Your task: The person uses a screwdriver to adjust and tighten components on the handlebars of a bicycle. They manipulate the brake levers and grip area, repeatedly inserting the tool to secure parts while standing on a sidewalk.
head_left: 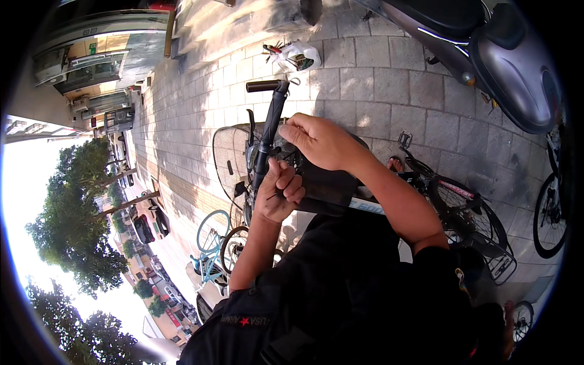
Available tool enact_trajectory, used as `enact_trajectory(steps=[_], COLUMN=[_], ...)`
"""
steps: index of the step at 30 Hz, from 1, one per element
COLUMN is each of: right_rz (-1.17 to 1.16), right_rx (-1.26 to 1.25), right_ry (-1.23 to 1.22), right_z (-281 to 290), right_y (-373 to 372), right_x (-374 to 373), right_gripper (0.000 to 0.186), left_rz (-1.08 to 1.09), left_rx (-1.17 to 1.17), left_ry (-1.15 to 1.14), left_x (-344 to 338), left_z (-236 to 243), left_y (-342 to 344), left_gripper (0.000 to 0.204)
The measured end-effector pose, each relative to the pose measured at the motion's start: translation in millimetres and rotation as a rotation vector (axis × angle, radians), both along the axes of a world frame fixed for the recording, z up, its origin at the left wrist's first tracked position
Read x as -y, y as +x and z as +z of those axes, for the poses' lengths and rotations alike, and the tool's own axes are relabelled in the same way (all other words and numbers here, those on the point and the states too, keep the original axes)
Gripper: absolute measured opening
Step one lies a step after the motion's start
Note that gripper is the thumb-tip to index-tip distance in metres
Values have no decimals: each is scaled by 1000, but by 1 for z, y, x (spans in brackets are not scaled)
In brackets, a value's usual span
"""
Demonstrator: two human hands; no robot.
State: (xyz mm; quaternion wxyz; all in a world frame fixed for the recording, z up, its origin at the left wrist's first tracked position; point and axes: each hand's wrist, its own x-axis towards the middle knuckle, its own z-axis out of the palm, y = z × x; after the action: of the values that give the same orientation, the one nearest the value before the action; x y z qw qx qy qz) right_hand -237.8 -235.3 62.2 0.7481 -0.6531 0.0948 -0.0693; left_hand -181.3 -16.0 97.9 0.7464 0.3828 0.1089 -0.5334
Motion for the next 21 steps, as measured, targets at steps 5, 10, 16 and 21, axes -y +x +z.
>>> enact_trajectory(steps=[5, 10, 16, 21], right_rz=[-344, -288, -287, -281], right_rx=[-85, -29, -59, -9], right_ry=[494, 1264, 1517, 1677], right_z=[-88, -80, -80, -76], right_y=[39, 69, 97, 105], right_x=[14, -1, -22, -26], right_gripper=[36, 25, 24, 25], left_rz=[-69, -261, -293, -115], left_rx=[914, 1228, 1010, 894], left_ry=[714, 1224, 1087, 846], left_x=[40, 97, 124, 132], left_z=[40, 38, -6, -23], left_y=[65, 120, 154, 149], left_gripper=[35, 79, 68, 39])
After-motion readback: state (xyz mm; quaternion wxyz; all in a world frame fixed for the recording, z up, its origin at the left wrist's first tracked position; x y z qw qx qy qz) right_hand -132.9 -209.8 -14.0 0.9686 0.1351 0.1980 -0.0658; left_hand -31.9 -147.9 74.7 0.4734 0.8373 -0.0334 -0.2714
